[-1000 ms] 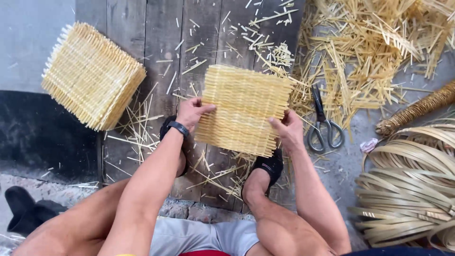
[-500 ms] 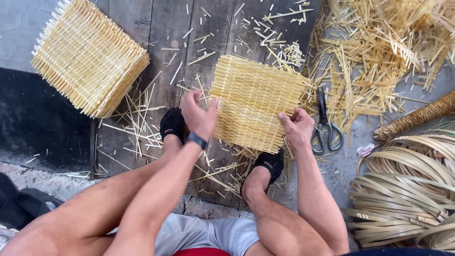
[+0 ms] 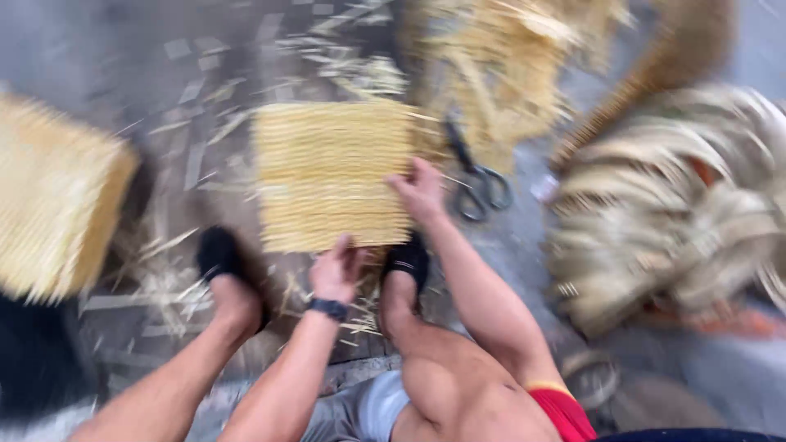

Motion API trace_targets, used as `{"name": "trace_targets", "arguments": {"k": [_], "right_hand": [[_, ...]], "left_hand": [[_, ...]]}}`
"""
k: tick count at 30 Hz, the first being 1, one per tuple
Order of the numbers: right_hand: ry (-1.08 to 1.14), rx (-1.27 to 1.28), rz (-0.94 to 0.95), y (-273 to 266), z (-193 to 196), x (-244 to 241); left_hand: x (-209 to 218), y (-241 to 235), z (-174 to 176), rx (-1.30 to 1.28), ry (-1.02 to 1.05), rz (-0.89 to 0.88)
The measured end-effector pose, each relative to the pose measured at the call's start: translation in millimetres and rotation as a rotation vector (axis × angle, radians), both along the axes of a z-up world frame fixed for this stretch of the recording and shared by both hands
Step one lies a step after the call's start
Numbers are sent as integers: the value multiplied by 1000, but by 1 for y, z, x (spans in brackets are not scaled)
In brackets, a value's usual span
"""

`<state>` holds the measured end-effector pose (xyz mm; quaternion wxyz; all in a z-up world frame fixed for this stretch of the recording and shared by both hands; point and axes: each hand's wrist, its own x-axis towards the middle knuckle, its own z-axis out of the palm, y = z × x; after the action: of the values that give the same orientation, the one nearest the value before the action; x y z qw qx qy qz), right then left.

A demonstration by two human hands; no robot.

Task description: The person sits on the floor and uses shears to trim the edges of a woven bamboo mat placed over a circular wooden mold. After trimming, the person removes the mold and sets the finished basket aside, then repeats the process with another mat.

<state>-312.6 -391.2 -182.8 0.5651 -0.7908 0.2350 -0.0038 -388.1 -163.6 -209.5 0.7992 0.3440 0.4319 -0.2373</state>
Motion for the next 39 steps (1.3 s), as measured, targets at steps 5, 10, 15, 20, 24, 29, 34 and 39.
{"name": "trace_targets", "arguments": {"k": [5, 10, 15, 20, 24, 29, 34, 39], "right_hand": [[-228, 48, -307, -28, 56, -45], [-601, -473, -638, -169, 130, -178], [-23, -1084, -783, -276, 138, -286], [16, -944, -759, -300, 118, -310], [36, -865, -705, -304, 120, -308], [107, -1360, -616, -300, 142, -321], [-111, -1248, -481, -198, 210, -259], [-474, -984, -128, -57, 254, -176]], "left_hand": [[3, 19, -7, -107, -41, -16], [5, 20, 4, -30, -36, -105], [-10, 12, 9, -105, 18, -369], [-30, -6, 51, -77, 35, -886], [-16, -26, 88, 5, -220, -901], [10, -33, 139, 413, -634, -1023], [3, -75, 193, 438, -1218, -842], [0, -134, 232, 192, -1422, -550]]}}
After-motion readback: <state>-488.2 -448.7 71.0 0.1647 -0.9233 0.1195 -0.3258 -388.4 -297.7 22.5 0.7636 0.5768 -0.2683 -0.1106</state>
